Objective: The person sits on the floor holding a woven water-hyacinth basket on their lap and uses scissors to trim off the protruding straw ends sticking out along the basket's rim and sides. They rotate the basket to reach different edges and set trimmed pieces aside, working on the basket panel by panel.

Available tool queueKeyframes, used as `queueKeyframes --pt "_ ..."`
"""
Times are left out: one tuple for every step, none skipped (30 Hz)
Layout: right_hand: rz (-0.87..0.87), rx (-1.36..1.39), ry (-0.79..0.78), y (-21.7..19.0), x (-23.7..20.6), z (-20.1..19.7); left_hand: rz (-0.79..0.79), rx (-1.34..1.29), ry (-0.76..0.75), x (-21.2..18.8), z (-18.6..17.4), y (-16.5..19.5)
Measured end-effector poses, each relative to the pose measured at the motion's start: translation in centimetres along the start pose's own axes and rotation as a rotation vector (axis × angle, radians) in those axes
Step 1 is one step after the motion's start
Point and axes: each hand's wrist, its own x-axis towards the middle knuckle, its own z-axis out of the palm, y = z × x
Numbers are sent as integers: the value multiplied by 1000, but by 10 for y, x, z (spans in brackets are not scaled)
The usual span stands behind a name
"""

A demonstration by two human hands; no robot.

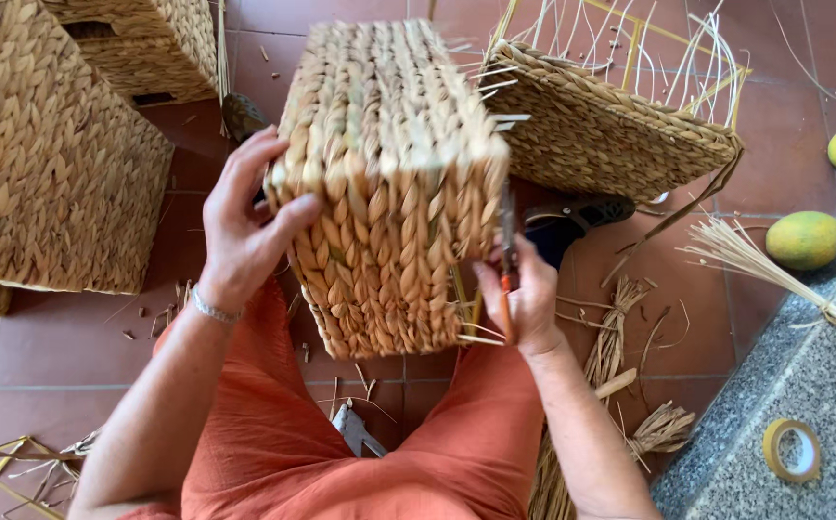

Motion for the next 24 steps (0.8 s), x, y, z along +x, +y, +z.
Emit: queueKeyframes --pt "26 10 -23 4 -11 6 -4 -14 11 -10 3 -8" --pt "54 24 -50 6 -24 13 -15 -24 23 -20 7 -16" --pt "84 42 -78 8 -40 17 -27 -29 36 -32 9 -23" --pt "168 113 -75 8 -56 19 -66 -9 29 -42 11 -31" --pt "254 184 -75 7 -73 18 -108 11 24 -54 15 -38" --pt "345 255 -73 4 -91 16 -153 30 15 -66 18 -43" --pt "435 264 -42 1 -109 12 -150 72 -3 -77 20 -48" --pt "527 272 -15 -3 -127 4 -150 113 -20 -91 24 -51" --pt "615 278 12 -5 -142 -4 -148 153 -35 -105 29 -54" --pt "664 387 -1 -7 -157 -11 -147 150 -38 -118 32 -56" --pt "720 497 -7 -11 -174 -18 -150 146 -50 -131 33 -57" --pt "775 607 -11 -14 -190 -22 -154 141 -61 -145 36 -58" --pt "799 631 -52 -14 -201 -23 -172 173 -83 -157 41 -60" --pt "821 658 -98 -12 -209 -23 -190 207 -100 -169 44 -61" --pt "845 685 -143 -11 -218 -23 -209 240 -119 -180 47 -62" --pt "865 681 -161 -10 -226 -22 -199 255 -130 -190 49 -62" --pt "880 676 -179 -7 -230 -19 -185 269 -139 -197 49 -63" --pt "894 670 -195 -3 -233 -19 -170 282 -149 -203 50 -64" --pt "908 605 -212 1 -234 -19 -146 323 -148 -206 50 -65" --pt "917 542 -235 6 -233 -18 -122 367 -142 -207 50 -67" --pt "924 482 -261 11 -230 -17 -97 415 -133 -209 49 -67" --pt "907 453 -280 15 -227 -16 -114 405 -146 -210 49 -67" --pt "885 422 -296 19 -222 -15 -127 393 -156 -209 50 -68" --pt "863 391 -312 23 -216 -15 -141 381 -167 -209 50 -68"
